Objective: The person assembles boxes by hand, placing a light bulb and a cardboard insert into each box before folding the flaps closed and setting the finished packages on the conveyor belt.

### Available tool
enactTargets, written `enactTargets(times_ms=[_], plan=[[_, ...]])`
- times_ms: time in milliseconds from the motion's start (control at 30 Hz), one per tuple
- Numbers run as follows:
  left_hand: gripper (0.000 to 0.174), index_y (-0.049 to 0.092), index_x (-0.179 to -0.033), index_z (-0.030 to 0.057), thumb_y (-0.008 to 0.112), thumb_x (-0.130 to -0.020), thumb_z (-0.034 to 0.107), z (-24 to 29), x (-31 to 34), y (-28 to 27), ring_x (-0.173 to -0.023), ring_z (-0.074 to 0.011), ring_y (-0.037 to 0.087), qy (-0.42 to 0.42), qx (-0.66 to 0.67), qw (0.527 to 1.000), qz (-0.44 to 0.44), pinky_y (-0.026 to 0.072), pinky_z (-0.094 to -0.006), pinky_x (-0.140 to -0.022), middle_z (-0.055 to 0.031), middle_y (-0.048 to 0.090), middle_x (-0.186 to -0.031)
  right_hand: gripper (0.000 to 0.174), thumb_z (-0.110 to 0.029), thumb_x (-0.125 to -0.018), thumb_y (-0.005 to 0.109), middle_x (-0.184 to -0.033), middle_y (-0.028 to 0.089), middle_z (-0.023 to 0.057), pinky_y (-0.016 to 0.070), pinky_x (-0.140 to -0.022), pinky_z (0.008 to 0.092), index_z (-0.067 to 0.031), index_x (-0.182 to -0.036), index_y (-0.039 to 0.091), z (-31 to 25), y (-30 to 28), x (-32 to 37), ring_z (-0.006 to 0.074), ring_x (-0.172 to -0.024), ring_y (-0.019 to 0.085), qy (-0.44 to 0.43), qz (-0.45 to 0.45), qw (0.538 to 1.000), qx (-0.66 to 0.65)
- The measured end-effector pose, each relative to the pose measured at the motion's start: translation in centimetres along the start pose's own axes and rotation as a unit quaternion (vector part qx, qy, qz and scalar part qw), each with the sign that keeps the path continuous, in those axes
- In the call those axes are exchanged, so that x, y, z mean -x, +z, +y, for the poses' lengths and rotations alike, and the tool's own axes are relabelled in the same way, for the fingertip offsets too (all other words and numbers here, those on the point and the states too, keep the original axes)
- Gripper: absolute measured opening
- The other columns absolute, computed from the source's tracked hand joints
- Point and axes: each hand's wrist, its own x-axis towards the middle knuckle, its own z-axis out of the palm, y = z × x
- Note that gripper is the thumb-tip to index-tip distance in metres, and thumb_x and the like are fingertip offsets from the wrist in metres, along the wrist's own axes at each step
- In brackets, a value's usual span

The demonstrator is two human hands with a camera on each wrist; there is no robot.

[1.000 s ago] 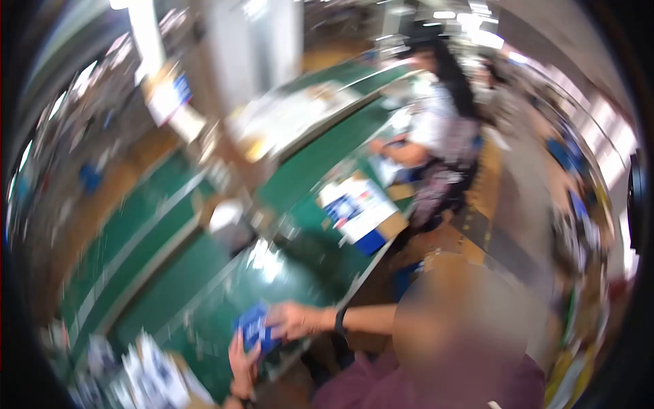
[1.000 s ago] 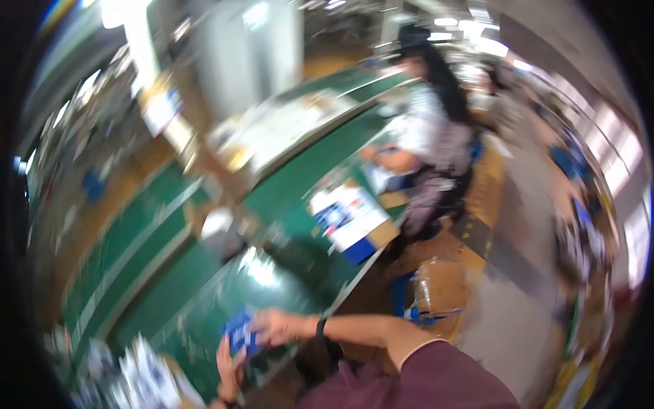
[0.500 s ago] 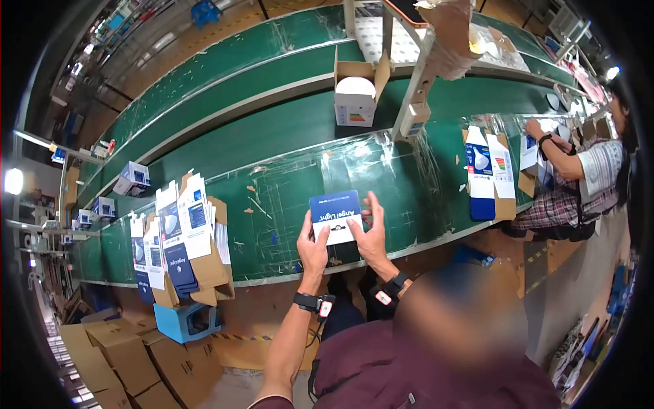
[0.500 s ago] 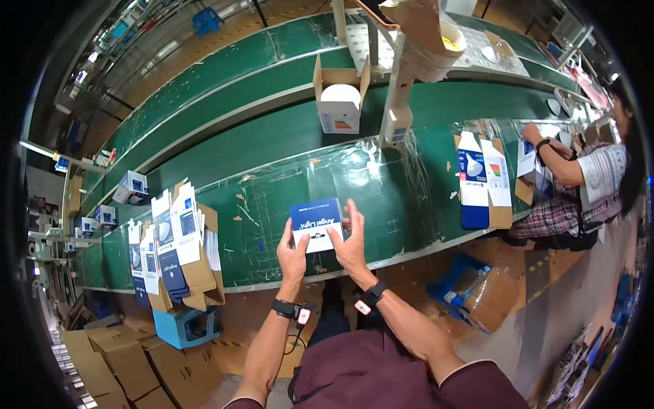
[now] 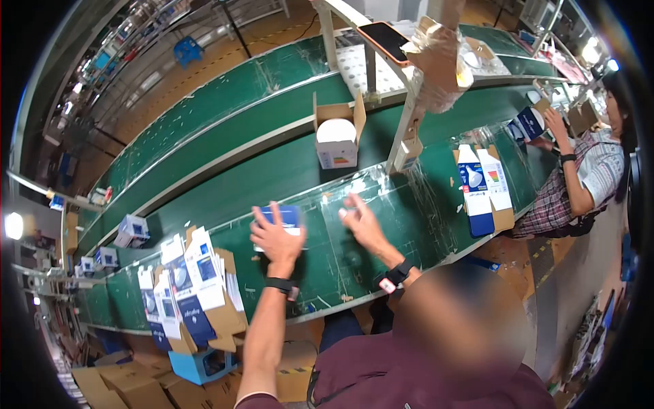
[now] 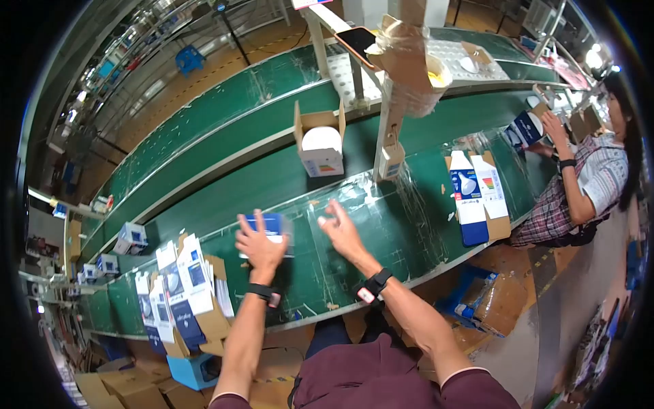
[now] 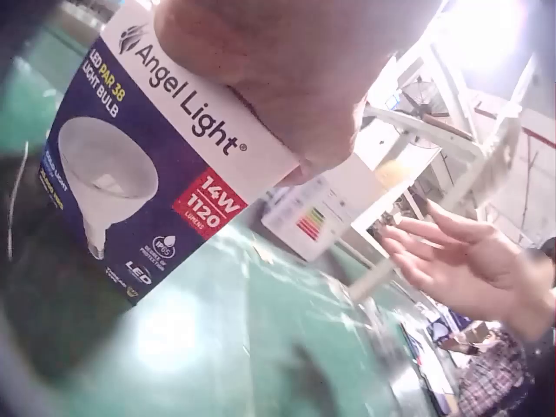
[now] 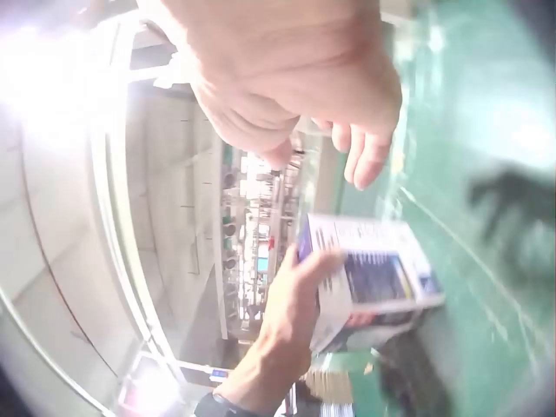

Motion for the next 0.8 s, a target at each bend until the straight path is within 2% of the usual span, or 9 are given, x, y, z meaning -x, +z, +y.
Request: enactTargets(times_ms=[100, 200, 300, 367, 500, 533, 633, 700, 800], plan=[[0.104, 0.037, -0.163, 0.0245, 0.079, -0.072, 0.053, -7.8, -8.9, 1.0, -0.132, -0.0467, 0.043, -0.016, -0.029, 0.998, 0.060, 0.0376, -0.0592, -0.105, -0.0212, 0.022, -0.169, 0.068, -0.030, -0.103, 0.064, -0.132, 0.059, 0.0117, 0.0543, -0.086, 0.0294, -0.0008, -0.159, 0.037, -4.8, -4.0, -6.5, 0.0151, -0.103, 0.065, -0.137, 0.126, 0.982, 0.017], [0.104, 0.036, -0.163, 0.0261, 0.079, -0.072, 0.052, -16.1, -17.3, 3.1, -0.132, -0.0486, 0.043, -0.028, -0.055, 0.998, 0.030, 0.0385, -0.0606, -0.104, -0.0196, 0.022, -0.170, 0.088, -0.050, -0.098, 0.070, -0.125, 0.063, 0.0098, 0.0544, -0.082, 0.0292, 0.0028, -0.158, 0.034, -11.7, -4.7, -11.5, 0.0152, -0.102, 0.064, -0.037, 0.163, 0.985, 0.039], [0.103, 0.032, -0.164, 0.0249, 0.076, -0.076, 0.055, -22.6, -21.4, 9.0, -0.133, -0.0512, 0.042, -0.062, -0.021, 0.998, -0.011, 0.0375, -0.0628, -0.105, -0.0209, 0.024, -0.169, 0.073, -0.036, -0.098, 0.071, -0.118, 0.069, 0.0109, 0.0553, -0.072, 0.0290, 0.0032, -0.153, 0.043, -13.2, -4.1, -16.7, 0.0145, -0.086, 0.066, -0.044, 0.165, 0.963, 0.207], [0.104, 0.026, -0.166, 0.0270, 0.074, -0.079, 0.056, -26.4, -23.8, 10.4, -0.136, -0.0532, 0.040, -0.015, -0.009, 1.000, -0.013, 0.0368, -0.0659, -0.107, -0.0202, 0.022, -0.170, 0.067, -0.027, -0.098, 0.070, -0.124, 0.066, 0.0128, 0.0584, -0.074, 0.0288, 0.0030, -0.152, 0.043, -11.1, -5.6, -19.8, 0.0173, -0.094, 0.069, -0.066, 0.083, 0.970, 0.221], [0.107, 0.023, -0.167, 0.0160, 0.072, -0.081, 0.058, -29.7, -29.1, 12.6, -0.149, -0.0553, 0.026, -0.049, -0.059, 0.997, -0.030, 0.0261, -0.0683, -0.115, -0.0222, 0.023, -0.170, 0.076, -0.006, -0.091, 0.061, -0.134, 0.063, 0.0174, 0.0603, -0.082, 0.0325, -0.0023, -0.161, 0.031, -12.0, -2.2, -15.4, 0.0220, -0.106, 0.069, -0.125, 0.129, 0.966, 0.188], [0.104, 0.020, -0.166, 0.0064, 0.070, -0.087, 0.052, -28.0, -29.3, 10.2, -0.154, -0.0521, 0.020, -0.068, -0.094, 0.992, -0.047, 0.0206, -0.0656, -0.121, -0.0245, 0.022, -0.170, 0.087, -0.003, -0.089, 0.059, -0.145, 0.054, 0.0190, 0.0594, -0.090, 0.0352, -0.0039, -0.166, 0.018, -13.0, -0.5, -12.6, 0.0251, -0.120, 0.064, -0.102, 0.118, 0.976, 0.149], [0.093, 0.021, -0.165, 0.0012, 0.068, -0.095, 0.041, -22.1, -27.4, 7.2, -0.156, -0.0473, 0.019, 0.050, -0.022, 0.983, 0.174, 0.0199, -0.0594, -0.124, -0.0253, 0.020, -0.171, 0.098, 0.000, -0.088, 0.062, -0.151, 0.047, 0.0202, 0.0571, -0.098, 0.0373, -0.0042, -0.168, 0.005, -12.3, 2.0, -7.0, 0.0260, -0.127, 0.059, -0.122, 0.153, 0.973, 0.121], [0.073, 0.037, -0.157, -0.0034, 0.066, -0.101, 0.033, -12.9, -19.6, -1.2, -0.151, -0.0440, 0.033, 0.128, 0.264, 0.926, 0.236, 0.0261, -0.0527, -0.124, -0.0269, 0.035, -0.163, 0.102, 0.000, -0.090, 0.062, -0.144, 0.052, 0.0216, 0.0574, -0.097, 0.0375, -0.0056, -0.168, -0.005, -13.7, 4.5, -2.6, 0.0251, -0.122, 0.060, -0.065, 0.172, 0.981, 0.060], [0.084, 0.050, -0.144, -0.0060, 0.086, -0.081, 0.037, -4.0, -5.4, -10.1, -0.138, -0.0463, 0.051, 0.367, 0.488, 0.792, 0.021, 0.0415, -0.0529, -0.115, -0.0305, 0.052, -0.146, 0.103, -0.003, -0.096, 0.062, -0.130, 0.058, 0.0206, 0.0577, -0.094, 0.0369, -0.0061, -0.166, -0.014, -12.1, 7.0, 3.4, 0.0224, -0.112, 0.063, -0.037, 0.169, 0.985, 0.021]])
